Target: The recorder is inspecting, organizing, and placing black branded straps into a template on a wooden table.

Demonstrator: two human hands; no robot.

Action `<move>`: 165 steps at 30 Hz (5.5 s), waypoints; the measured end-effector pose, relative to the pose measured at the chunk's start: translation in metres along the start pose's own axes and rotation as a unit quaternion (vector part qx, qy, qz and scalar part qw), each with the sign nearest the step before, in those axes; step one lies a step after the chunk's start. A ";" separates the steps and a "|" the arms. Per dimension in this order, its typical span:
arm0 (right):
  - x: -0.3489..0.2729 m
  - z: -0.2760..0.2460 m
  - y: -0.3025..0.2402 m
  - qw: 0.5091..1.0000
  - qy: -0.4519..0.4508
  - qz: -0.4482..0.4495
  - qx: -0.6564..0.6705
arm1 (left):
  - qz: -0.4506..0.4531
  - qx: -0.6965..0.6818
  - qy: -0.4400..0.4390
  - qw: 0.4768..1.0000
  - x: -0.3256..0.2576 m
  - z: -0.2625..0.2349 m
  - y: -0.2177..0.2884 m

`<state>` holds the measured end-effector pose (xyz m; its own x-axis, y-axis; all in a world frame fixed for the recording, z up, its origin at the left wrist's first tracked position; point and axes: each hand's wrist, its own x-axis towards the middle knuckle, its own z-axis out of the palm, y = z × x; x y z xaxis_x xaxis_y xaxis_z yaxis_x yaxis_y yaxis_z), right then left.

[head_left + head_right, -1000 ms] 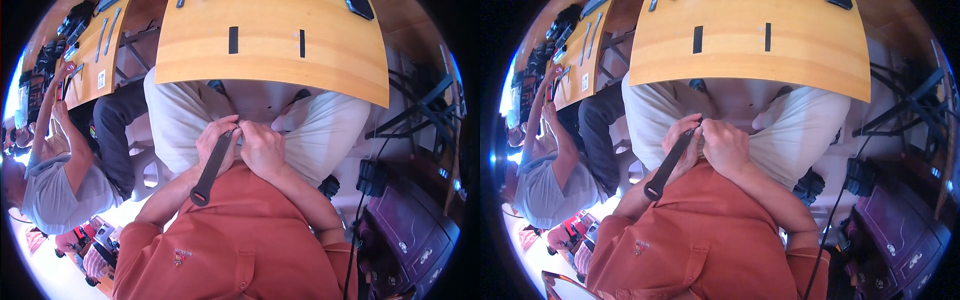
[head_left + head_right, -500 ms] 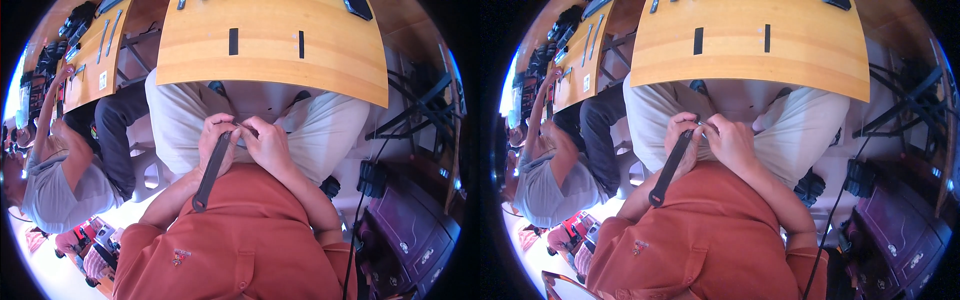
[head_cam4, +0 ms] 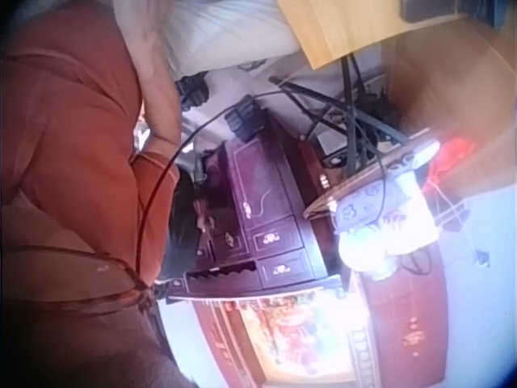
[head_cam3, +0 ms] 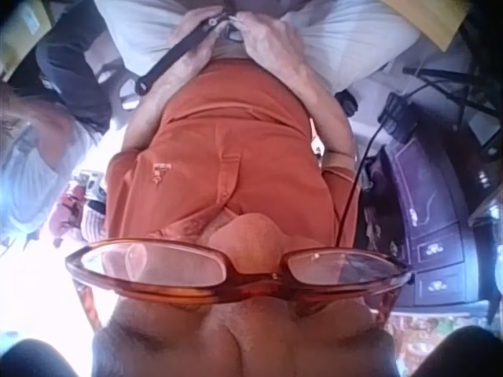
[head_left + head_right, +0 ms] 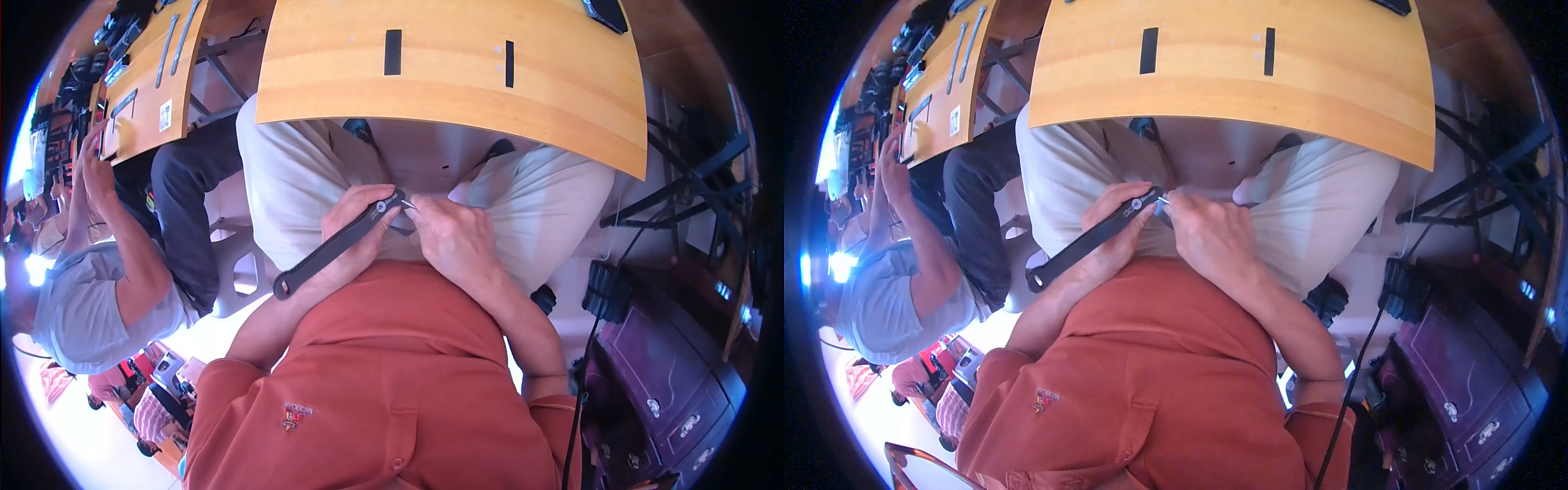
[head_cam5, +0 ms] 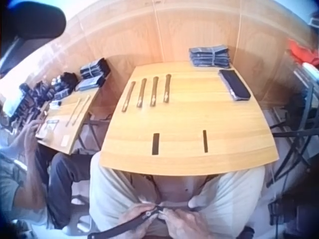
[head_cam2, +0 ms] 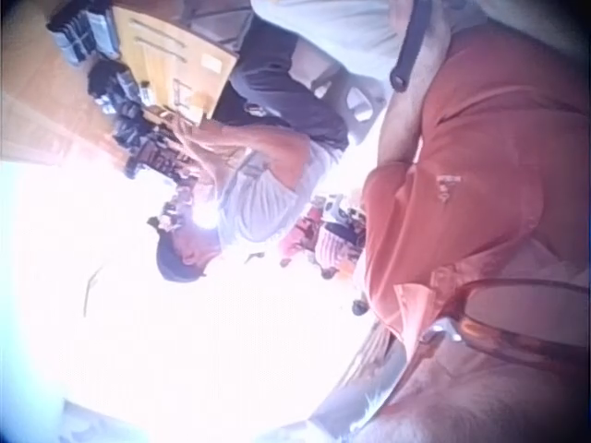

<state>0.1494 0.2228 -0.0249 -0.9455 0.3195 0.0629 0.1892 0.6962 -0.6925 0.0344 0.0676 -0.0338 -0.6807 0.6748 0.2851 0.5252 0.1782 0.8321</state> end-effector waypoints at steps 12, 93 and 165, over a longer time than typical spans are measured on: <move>0.014 -0.036 0.014 0.972 -0.126 -0.157 -0.122 | -0.031 -0.114 -0.234 0.965 0.005 -0.020 -0.008; 0.012 -0.034 -0.001 0.982 -0.060 -0.150 0.103 | -0.189 -0.146 -0.273 0.932 0.020 -0.030 0.034; 0.282 -0.130 0.113 0.922 0.258 -0.138 -0.254 | -0.284 -0.326 -0.207 0.878 -0.027 -0.075 0.013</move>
<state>-0.0613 0.4749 0.0081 -0.7491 0.2580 0.6102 0.1840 0.9658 -0.1824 0.0211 -0.0015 0.0048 -0.4234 0.8361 -0.3489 -0.3347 0.2135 0.9178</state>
